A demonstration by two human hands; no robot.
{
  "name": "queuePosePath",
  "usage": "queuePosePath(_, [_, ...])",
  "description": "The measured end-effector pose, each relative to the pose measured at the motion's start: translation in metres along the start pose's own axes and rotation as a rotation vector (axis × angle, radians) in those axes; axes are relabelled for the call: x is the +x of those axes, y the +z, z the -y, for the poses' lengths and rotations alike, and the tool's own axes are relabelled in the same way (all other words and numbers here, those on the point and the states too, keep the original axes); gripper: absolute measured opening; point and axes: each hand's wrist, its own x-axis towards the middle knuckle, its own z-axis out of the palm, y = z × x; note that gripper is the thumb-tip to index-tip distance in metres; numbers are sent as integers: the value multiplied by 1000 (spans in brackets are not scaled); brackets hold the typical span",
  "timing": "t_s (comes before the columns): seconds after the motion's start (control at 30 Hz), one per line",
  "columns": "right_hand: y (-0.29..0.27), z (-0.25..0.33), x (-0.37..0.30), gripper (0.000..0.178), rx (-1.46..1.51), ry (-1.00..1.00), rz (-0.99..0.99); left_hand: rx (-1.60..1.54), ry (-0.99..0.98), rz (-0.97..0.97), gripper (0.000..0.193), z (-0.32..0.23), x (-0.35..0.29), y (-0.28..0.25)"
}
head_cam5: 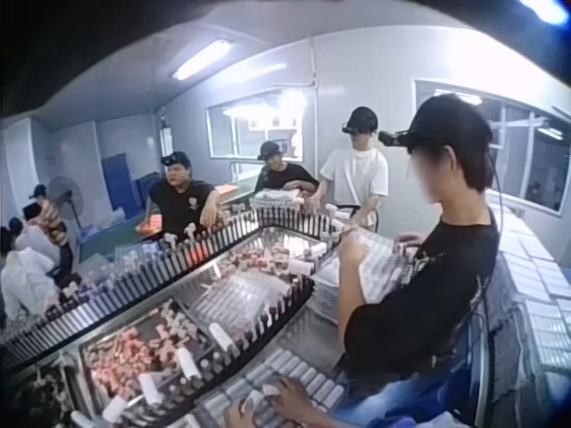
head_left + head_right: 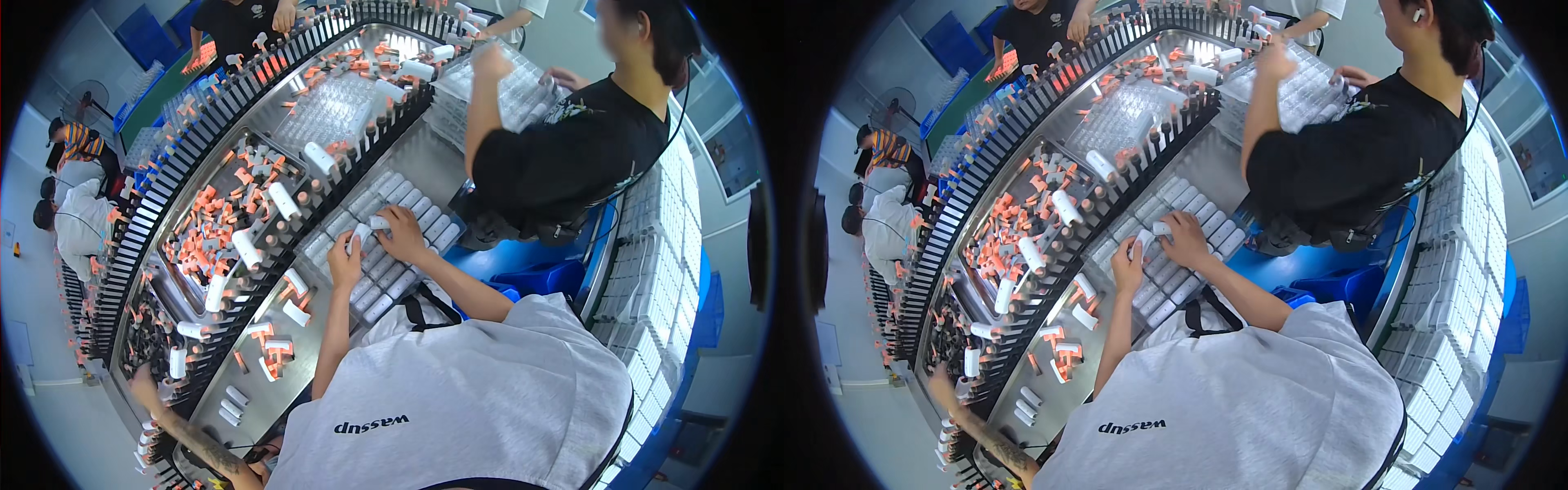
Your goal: Manually picking up electronic components and placing them into organized plastic trays on a factory line.
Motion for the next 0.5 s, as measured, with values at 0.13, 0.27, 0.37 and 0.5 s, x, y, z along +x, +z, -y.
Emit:
queuePosePath(0.13, [0,0,0,44,14,-6,11,-38,-26,-4,30,4,-1,1])
queuePosePath(0.27, [0,-1,0,44,4,-3,0,-5,1,-3,30,4,0,1])
queuePosePath(0.37, [0,-1,0,44,7,8,3,1,11,0,30,2,0,1])
queuePosePath(0.5, [-3,1,3,46,4,8,23,17,24,-11,30,-1,2,0])
